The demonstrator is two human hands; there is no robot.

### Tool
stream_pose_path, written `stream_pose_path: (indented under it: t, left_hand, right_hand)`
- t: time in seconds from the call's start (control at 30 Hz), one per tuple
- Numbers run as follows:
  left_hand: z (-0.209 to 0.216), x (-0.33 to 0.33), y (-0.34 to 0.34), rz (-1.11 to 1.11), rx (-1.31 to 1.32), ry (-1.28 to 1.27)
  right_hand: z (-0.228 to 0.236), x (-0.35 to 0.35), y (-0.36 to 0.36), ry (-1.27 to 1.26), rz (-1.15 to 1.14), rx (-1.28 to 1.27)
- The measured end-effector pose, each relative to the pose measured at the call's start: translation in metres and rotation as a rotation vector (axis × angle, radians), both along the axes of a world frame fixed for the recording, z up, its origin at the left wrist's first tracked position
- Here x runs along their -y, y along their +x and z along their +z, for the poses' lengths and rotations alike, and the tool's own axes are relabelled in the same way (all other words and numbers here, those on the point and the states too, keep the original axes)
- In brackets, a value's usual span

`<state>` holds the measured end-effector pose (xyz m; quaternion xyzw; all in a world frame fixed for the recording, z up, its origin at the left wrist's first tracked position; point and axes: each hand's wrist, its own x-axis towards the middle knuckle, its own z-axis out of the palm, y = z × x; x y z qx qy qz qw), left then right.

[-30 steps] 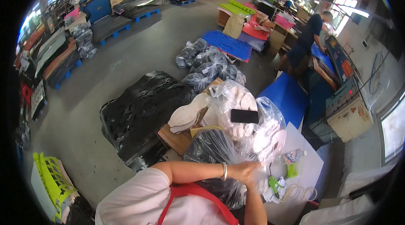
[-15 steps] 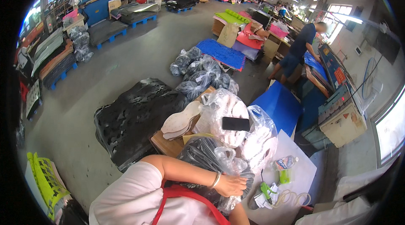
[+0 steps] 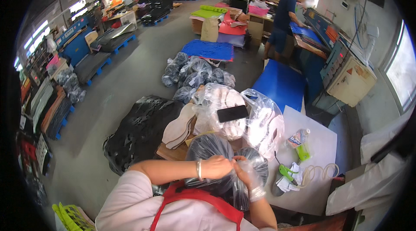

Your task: The person removes black shoe sole cutouts from a press, stacks them, and places them into a clear plastic bag. They then handle white shoe insoles and a yellow sheet, placing them on a table before returning to the press area.

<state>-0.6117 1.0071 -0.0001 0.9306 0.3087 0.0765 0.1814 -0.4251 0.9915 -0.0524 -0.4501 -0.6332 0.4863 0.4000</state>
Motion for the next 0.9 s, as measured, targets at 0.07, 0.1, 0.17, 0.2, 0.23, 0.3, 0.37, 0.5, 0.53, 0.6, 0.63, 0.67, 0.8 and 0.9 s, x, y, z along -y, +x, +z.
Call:
stream_pose_path:
  t: [0.07, 0.1, 0.17, 0.2, 0.23, 0.3, 0.37, 0.5, 0.53, 0.6, 0.63, 0.67, 0.8, 0.9]
  left_hand:
    - [-0.002, 0.01, 0.002, 0.075, 0.135, -0.322]
    - [-0.002, 0.015, 0.002, 0.199, 0.25, -0.529]
    - [-0.004, 0.041, 0.006, 0.398, 0.528, -0.889]
    - [-0.004, 0.05, 0.008, 0.34, 0.787, -1.033]
    - [-0.006, 0.058, 0.007, 0.32, 0.909, -1.254]
    - [-0.009, 0.056, -0.003, 0.321, 0.609, -0.719]
    - [-0.014, 0.041, -0.012, 0.42, 0.279, -0.481]
    - [-0.032, 0.007, 0.003, 0.09, 0.492, 0.179]
    - [-0.038, 0.003, 0.008, 0.01, 0.453, 0.172]
    - [-0.048, -0.002, 0.016, 0.031, 0.42, 0.065]
    - [-0.053, -0.002, 0.018, 0.057, 0.383, 0.009]
    - [-0.058, -0.002, 0.02, 0.118, 0.388, -0.021]
    - [-0.072, -0.005, 0.022, 0.144, 0.273, 0.245]
    - [-0.075, -0.006, 0.026, 0.257, 0.254, 0.227]
  right_hand:
    - [0.002, -0.004, 0.006, -0.201, 0.022, 0.038]
    - [0.002, -0.005, 0.009, -0.226, 0.069, -0.043]
    - [0.002, -0.006, 0.016, -0.348, 0.106, -0.154]
    - [0.003, -0.004, 0.019, -0.399, 0.129, -0.167]
    - [0.004, -0.003, 0.02, -0.332, 0.134, -0.133]
    - [0.007, 0.004, 0.021, -0.151, 0.114, -0.118]
    - [0.011, 0.011, 0.02, -0.501, 0.106, -0.314]
    - [0.012, 0.011, 0.015, 0.506, 0.078, 0.442]
    - [0.011, 0.009, 0.015, 0.704, 0.057, 0.574]
    - [0.007, 0.008, 0.018, 0.772, 0.073, 0.709]
    - [0.004, 0.009, 0.02, 0.786, 0.083, 0.812]
    - [0.001, 0.008, 0.02, 0.722, 0.099, 0.92]
    - [-0.01, 0.014, 0.009, 0.4, -0.049, 0.71]
    - [-0.017, 0.021, -0.005, 0.248, -0.204, 0.641]
